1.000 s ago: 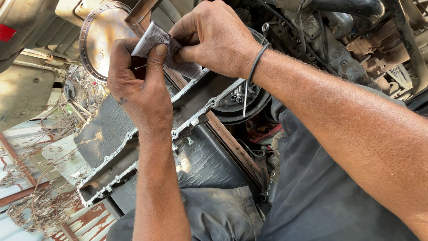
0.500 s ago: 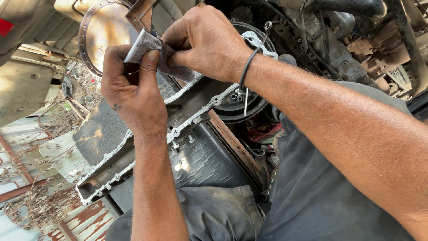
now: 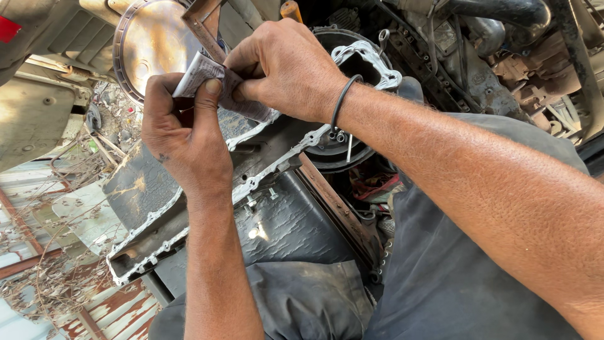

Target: The person applies a continuous bead of sealant from a tube along the edge of a metal engine part. They squeeze the tube steadily to maintain an even line, then stop and set the tube aside.

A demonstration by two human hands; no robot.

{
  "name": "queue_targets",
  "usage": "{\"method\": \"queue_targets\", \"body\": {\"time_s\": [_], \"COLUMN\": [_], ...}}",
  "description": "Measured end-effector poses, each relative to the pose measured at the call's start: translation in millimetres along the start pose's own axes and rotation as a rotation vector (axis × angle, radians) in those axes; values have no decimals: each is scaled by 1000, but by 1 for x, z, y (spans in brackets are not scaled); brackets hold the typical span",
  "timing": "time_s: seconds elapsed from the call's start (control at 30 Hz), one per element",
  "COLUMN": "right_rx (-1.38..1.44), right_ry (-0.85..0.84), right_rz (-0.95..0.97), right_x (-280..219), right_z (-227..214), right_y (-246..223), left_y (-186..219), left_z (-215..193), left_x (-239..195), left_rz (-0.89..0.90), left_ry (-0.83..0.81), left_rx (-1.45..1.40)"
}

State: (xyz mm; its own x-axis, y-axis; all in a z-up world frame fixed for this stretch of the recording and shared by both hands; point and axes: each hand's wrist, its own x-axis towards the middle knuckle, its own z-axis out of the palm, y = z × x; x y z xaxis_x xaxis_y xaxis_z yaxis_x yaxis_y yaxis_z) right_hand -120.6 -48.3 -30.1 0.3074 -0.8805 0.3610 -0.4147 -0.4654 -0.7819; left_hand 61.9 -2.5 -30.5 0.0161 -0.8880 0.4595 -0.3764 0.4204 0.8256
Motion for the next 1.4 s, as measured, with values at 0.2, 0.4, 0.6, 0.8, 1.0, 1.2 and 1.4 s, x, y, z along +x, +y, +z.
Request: {"method": "queue_targets", "body": {"time_s": [0.2, 0.4, 0.6, 0.8, 1.0, 1.2, 1.4], "right_rx": [-16, -16, 81, 93, 178, -74, 5], "right_ry": [-10, -13, -60, -131, -79, 4, -134], "right_rz": [-13, -5, 15, 17, -259, -56, -345], "right_x": [2, 5, 7, 11, 20, -7, -36], "right_z": [6, 12, 17, 23, 21, -4, 8], "right_y": [-2, -4, -7, 3, 17, -3, -73], "left_y": [-5, -10, -5, -6, -27, -25, -62], "left_z": [-6, -13, -20, -24, -47, -121, -162], "left_x": [-1, -1, -3, -6, -7, -9, -29], "left_rz": [-12, -1, -8, 154, 234, -57, -472], "left_ry": [11, 6, -4, -29, 133, 391, 542], "left_rx": [-17, 20, 22, 319, 265, -329, -988]}}
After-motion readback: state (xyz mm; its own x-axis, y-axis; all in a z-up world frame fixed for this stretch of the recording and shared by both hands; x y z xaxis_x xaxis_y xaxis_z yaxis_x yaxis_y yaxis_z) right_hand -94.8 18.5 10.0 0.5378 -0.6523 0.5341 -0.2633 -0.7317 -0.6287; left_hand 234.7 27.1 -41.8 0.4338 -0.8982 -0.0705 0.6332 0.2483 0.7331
